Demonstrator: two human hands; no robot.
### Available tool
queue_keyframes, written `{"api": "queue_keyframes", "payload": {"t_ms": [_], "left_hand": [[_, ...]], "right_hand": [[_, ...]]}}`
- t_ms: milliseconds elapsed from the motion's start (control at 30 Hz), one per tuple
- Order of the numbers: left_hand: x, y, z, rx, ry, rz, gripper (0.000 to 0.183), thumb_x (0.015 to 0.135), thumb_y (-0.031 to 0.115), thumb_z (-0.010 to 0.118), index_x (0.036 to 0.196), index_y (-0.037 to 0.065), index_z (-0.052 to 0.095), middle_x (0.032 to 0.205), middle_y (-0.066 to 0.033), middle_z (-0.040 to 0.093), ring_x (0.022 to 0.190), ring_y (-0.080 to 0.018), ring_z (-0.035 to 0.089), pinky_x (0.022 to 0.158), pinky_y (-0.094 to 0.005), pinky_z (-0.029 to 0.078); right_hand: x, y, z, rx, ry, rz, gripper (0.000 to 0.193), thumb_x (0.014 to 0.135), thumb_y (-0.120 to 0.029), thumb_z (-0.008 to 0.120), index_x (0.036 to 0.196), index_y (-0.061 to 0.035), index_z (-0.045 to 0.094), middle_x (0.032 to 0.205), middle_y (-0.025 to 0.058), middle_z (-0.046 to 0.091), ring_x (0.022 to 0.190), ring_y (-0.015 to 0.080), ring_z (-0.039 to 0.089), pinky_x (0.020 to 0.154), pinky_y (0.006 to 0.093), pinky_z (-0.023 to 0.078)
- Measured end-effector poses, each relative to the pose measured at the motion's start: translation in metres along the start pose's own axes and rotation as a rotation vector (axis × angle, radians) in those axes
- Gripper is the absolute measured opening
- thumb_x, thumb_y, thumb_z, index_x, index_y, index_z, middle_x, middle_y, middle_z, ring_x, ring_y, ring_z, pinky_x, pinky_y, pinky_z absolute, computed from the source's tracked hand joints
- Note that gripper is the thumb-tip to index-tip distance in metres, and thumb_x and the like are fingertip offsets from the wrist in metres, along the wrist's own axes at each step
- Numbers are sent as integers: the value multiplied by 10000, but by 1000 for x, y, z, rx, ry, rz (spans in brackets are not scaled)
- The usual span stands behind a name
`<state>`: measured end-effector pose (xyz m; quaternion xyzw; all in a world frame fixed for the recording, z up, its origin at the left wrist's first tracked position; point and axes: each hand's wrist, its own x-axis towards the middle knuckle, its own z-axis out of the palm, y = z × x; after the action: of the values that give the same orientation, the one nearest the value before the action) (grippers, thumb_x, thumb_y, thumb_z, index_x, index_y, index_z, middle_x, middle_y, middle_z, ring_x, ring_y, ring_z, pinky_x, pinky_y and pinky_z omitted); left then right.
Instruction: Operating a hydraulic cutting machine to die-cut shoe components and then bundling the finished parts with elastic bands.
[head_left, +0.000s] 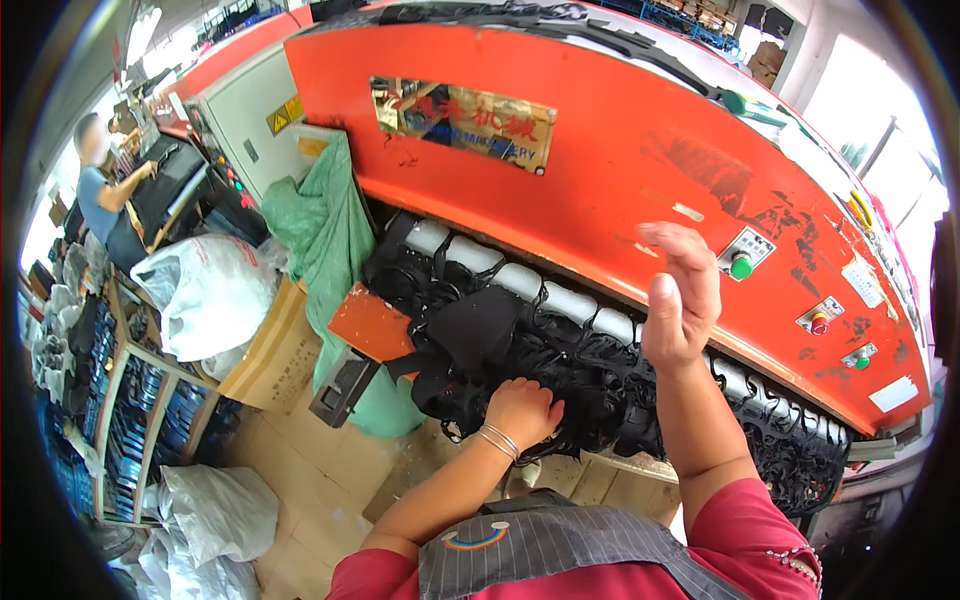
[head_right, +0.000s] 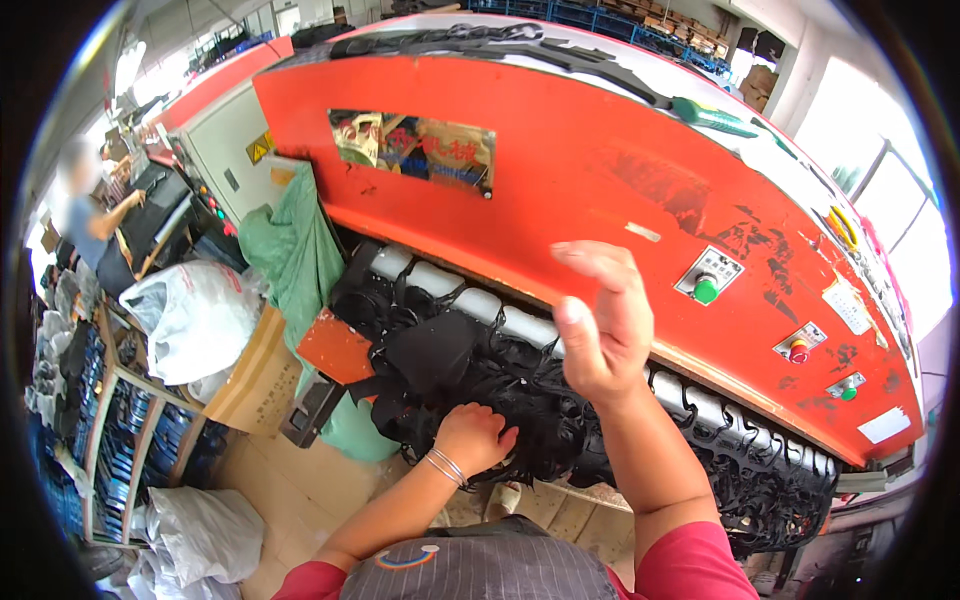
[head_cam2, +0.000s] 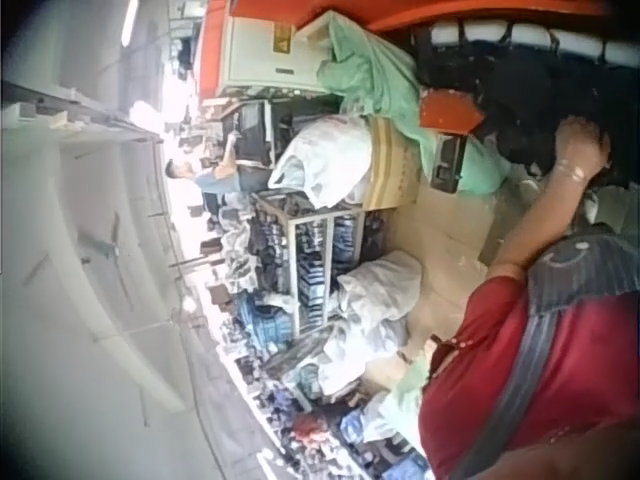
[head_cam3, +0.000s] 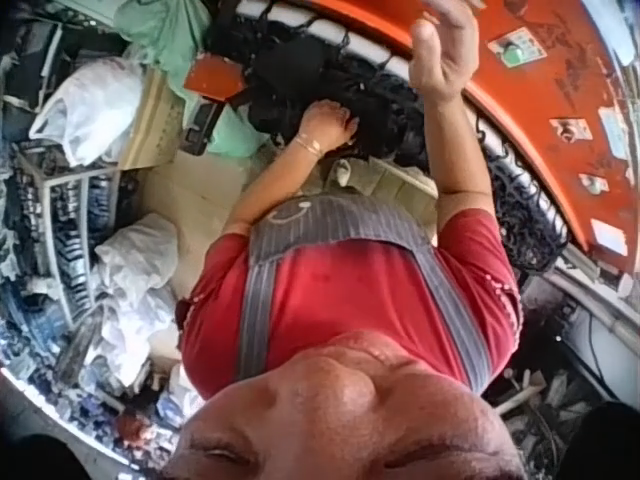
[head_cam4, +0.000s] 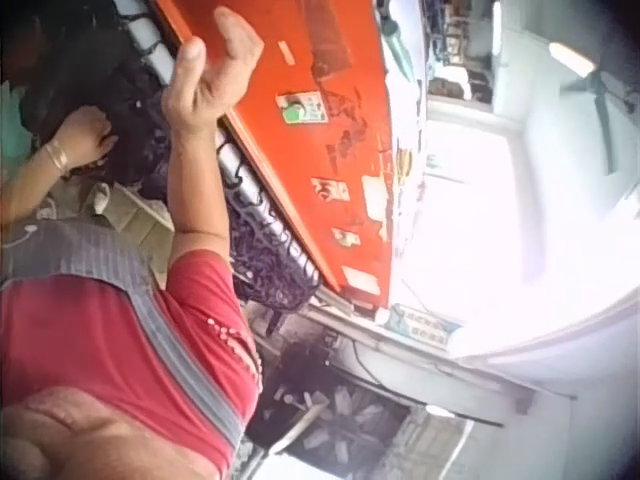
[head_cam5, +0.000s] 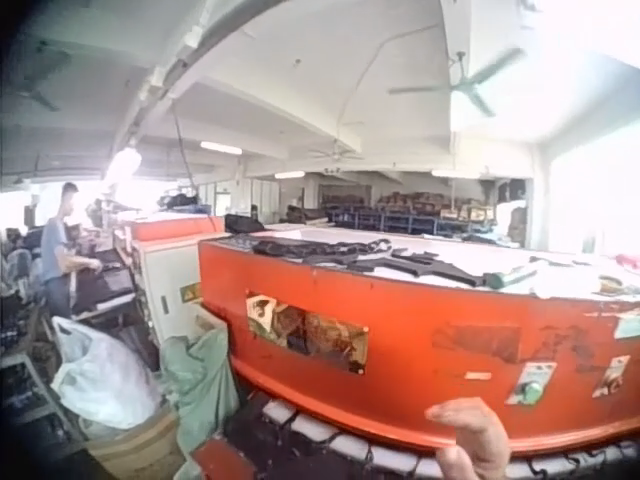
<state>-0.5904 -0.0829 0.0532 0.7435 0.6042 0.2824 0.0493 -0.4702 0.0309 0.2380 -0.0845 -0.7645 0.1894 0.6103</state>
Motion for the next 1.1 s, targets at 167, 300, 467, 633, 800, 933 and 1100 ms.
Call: {"api": "queue_keyframes", "payload": {"t_ms": [167, 300, 467, 633, 800, 933, 1100], "left_hand": [[-32, 13, -24, 5, -340, -57, 364, 819, 378, 569, 688, 54, 671, 719, -127, 645, 747, -310, 632, 705, -418, 494], [-31, -25, -70, -406, -658, -33, 377, 869, 387, 567, 828, 32, 686, 821, -142, 666, 798, -303, 649, 749, -400, 510], [38, -116, -82, -967, -49, -322, 255, 912, 264, 586, 915, 15, 645, 793, -45, 667, 754, -116, 615, 697, -284, 495], [115, -205, -24, -938, 108, -495, 404, 925, 373, 531, 986, -16, 623, 845, -109, 654, 801, -160, 623, 723, -302, 476], [167, -230, 11, -760, -228, -733, 660, 946, 549, 373, 1189, -45, 526, 1115, -151, 598, 1004, -225, 558, 868, -355, 423], [161, -257, 38, -872, -273, -819, 774, 914, 638, 339, 1238, -46, 501, 1183, -202, 570, 1092, -262, 537, 916, -368, 411], [154, -208, 25, -680, -162, -476, 809, 724, 175, 765, 1376, -47, 342, 1322, -237, 487, 1252, -304, 465, 1019, -341, 372]], "right_hand": [[-14, -23, 23, 42, -343, 366, 257, 852, -139, 625, 1039, 31, 577, 1048, 175, 609, 970, 259, 595, 852, 340, 455], [-65, 45, 77, -372, -549, 649, 527, 838, -379, 654, 1175, 16, 564, 1181, 195, 575, 1038, 302, 579, 896, 355, 457], [-110, 138, 150, -912, -1079, 705, 715, 740, -544, 677, 1123, 47, 553, 1146, 236, 551, 1168, 347, 489, 953, 421, 423], [-99, 165, 173, -726, -1107, 876, 758, 662, -569, 736, 1069, 47, 564, 1082, 229, 597, 1029, 370, 587, 856, 409, 471], [-82, 189, 161, -295, -1255, 1086, 694, 670, -486, 781, 1067, 43, 569, 1074, 211, 615, 1023, 338, 585, 849, 403, 455], [-87, 184, 144, 279, -939, 1223, 621, 703, -429, 784, 1100, -8, 560, 1113, 100, 608, 1028, 222, 573, 849, 360, 452], [-114, 174, 41, 835, -309, 1251, 428, 866, -377, 641, 1110, -34, 560, 1052, 29, 609, 878, 151, 585, 835, 318, 466]]}}
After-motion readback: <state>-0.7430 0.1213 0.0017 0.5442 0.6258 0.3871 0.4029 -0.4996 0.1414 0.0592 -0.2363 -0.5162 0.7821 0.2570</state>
